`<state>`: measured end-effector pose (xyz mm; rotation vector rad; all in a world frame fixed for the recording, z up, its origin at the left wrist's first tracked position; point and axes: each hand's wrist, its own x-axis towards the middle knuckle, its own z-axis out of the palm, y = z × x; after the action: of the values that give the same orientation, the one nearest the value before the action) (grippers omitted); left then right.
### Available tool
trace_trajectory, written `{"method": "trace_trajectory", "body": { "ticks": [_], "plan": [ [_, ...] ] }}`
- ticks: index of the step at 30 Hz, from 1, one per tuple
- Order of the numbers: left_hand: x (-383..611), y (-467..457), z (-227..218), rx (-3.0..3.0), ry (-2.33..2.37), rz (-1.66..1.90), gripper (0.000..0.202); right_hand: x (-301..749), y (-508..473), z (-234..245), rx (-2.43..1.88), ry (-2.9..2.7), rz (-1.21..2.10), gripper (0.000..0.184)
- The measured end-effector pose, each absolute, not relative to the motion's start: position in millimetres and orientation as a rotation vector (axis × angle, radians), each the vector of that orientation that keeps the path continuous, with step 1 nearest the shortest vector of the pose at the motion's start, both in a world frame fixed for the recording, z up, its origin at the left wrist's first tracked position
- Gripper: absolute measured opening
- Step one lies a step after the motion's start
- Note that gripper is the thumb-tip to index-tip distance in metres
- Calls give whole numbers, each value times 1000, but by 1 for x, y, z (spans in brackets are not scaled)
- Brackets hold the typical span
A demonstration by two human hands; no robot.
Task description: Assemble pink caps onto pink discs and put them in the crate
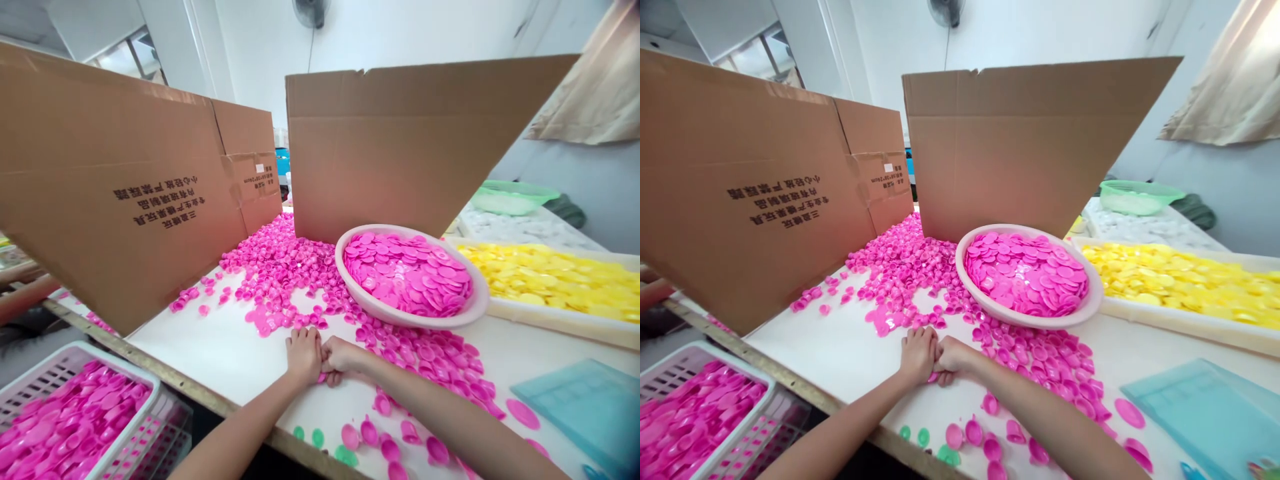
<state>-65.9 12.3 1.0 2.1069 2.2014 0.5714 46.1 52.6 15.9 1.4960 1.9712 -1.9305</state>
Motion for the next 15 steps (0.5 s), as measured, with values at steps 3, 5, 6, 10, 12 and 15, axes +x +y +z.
{"method": "trace_trajectory", "body": {
  "ticks": [3, 5, 6, 10, 12, 15],
  "plan": [
    [-65, 9, 5, 2093, 2191, 494, 36, 45, 46, 16, 1578, 2054, -1868, 17],
    [-63, 4, 8, 2062, 2135, 452, 40, 44, 37, 14, 1613, 2087, -1880, 15],
    [-63, 1, 9, 2045, 2105, 450, 42, 43, 32, 14, 1617, 2114, -1909, 13],
    [-90, -23, 21, 2021, 2069, 517, 42, 41, 8, 20, 1402, 2362, -2012, 9],
    [-134, -41, 32, 1942, 2172, 539, 38, 44, 6, 30, 1297, 2600, -1823, 16],
    [-235, -82, 51, 1621, 2566, 604, 34, 62, 20, 41, 1422, 2969, -1184, 20]
  ]
}}
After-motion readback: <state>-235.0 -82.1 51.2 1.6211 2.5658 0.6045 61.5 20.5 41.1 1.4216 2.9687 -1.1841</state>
